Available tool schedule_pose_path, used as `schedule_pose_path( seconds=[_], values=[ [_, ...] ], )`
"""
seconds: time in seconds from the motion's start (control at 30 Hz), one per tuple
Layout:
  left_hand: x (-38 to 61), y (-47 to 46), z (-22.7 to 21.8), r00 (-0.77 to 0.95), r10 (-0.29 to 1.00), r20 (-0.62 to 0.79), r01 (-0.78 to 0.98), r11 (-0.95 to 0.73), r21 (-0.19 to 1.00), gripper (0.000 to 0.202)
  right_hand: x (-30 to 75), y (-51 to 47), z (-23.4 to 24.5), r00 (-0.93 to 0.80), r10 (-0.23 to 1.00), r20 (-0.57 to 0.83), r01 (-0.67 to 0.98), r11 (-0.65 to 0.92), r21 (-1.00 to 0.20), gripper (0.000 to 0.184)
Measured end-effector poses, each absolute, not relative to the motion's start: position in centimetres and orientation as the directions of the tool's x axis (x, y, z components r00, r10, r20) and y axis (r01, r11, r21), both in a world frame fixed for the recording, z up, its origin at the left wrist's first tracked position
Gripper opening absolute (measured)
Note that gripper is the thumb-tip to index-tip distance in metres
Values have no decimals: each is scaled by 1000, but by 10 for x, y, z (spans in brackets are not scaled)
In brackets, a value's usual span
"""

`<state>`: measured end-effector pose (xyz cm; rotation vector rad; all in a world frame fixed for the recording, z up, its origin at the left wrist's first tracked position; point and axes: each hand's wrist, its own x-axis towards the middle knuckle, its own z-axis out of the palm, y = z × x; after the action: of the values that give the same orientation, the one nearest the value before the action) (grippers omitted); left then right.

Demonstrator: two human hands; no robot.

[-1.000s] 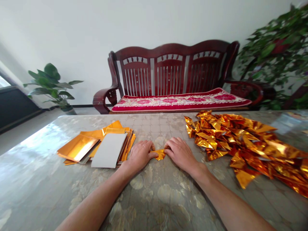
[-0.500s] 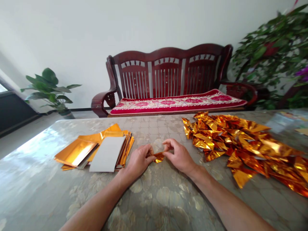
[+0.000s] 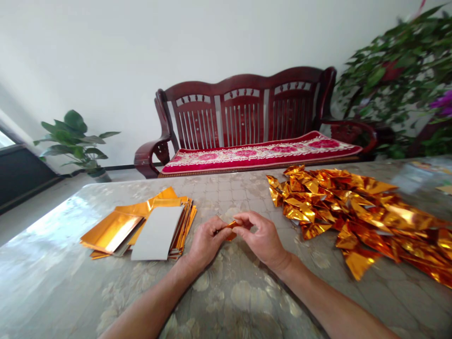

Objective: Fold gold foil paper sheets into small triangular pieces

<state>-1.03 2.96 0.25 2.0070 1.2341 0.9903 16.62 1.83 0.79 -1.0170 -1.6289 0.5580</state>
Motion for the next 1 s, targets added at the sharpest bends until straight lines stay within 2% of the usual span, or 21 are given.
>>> schedule_pose_path(
  seconds=[0.07,0.23,0.5,0.57,0.6,0.67,0.7,0.83,0.9,1.0],
  values=[
    [-10,28,2,306,908,284,459,-403,792,22,166,18,8,-54,835,548,368,527,-766,14],
    [-8,27,4,303,907,292,412,-401,818,22,166,17,11,-64,826,559,389,537,-749,7],
    [-9,23,10,343,879,331,413,-458,788,24,167,13,13,-94,799,594,396,578,-714,8],
    [-8,21,13,339,873,351,417,-473,776,15,166,14,13,-68,816,575,380,554,-741,8],
    [-8,20,13,337,871,358,419,-479,771,16,166,15,13,-40,833,552,364,527,-768,7],
    [-7,18,12,333,872,360,421,-479,771,36,165,16,12,21,882,471,309,442,-842,7],
    [-6,18,11,328,878,348,417,-465,781,39,165,16,12,35,909,415,266,392,-881,9],
    [-4,20,6,285,928,240,369,-338,866,18,166,15,15,-41,973,228,29,230,-973,26],
    [-4,21,5,242,945,221,340,-296,893,19,166,13,15,-74,975,212,-49,208,-977,29],
    [-4,21,5,197,948,249,307,-301,903,31,161,12,12,-104,967,234,-49,230,-972,32]
  ],
)
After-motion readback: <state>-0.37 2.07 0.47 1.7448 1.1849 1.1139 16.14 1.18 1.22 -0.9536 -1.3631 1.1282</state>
